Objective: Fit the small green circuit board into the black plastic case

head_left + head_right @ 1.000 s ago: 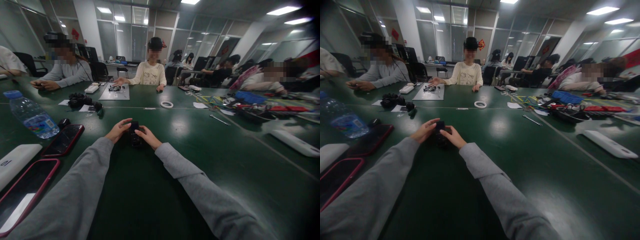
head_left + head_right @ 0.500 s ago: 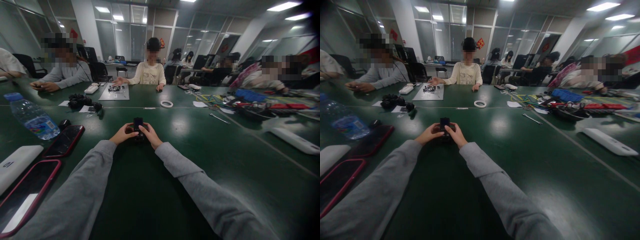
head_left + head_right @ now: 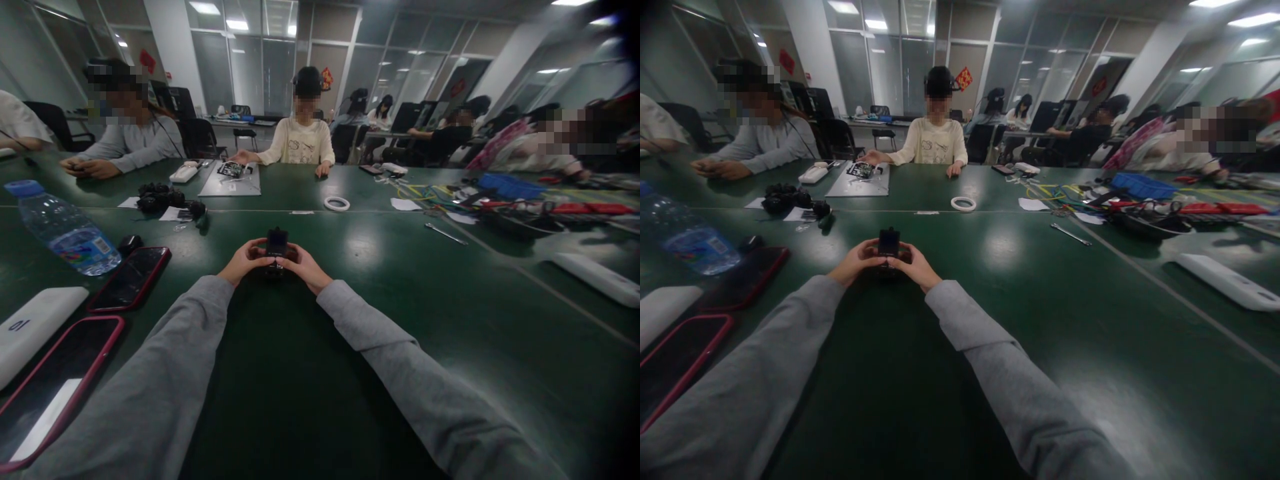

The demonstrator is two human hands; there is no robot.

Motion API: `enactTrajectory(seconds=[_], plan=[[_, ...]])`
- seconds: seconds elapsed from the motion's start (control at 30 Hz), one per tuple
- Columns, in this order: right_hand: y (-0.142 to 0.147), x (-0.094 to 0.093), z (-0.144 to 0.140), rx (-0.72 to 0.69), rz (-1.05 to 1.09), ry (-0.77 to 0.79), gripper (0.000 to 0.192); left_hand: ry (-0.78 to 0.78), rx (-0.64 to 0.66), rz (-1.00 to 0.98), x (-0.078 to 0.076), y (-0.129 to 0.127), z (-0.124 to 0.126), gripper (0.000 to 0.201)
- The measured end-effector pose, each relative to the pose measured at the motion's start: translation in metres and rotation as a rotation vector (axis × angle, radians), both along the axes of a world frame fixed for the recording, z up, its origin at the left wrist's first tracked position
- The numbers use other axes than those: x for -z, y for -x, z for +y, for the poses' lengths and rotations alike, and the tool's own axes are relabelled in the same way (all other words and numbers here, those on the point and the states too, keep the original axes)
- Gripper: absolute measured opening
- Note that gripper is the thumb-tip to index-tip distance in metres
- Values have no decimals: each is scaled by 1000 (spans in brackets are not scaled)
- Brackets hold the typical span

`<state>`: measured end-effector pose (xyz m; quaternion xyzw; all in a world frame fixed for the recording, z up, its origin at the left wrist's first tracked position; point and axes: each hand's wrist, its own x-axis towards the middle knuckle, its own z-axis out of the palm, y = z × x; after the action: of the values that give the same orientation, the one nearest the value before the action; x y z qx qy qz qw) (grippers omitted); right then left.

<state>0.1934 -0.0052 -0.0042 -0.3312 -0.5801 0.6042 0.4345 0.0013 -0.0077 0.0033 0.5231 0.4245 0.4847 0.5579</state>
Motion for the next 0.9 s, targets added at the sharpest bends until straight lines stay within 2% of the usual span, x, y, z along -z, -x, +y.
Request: enactTrajectory(seconds=[0.2,0.47,0.9], plan=[[-1,-1,1,31,50,-45,63,14,6,-13,-1,-1,-1,75],[-5,-2,1,-23,15,28,66,48,4,59,-1,2,-2,71],[-5,-2,-1,-18,0,6,64,16,29,114,-3,3,-3,70]])
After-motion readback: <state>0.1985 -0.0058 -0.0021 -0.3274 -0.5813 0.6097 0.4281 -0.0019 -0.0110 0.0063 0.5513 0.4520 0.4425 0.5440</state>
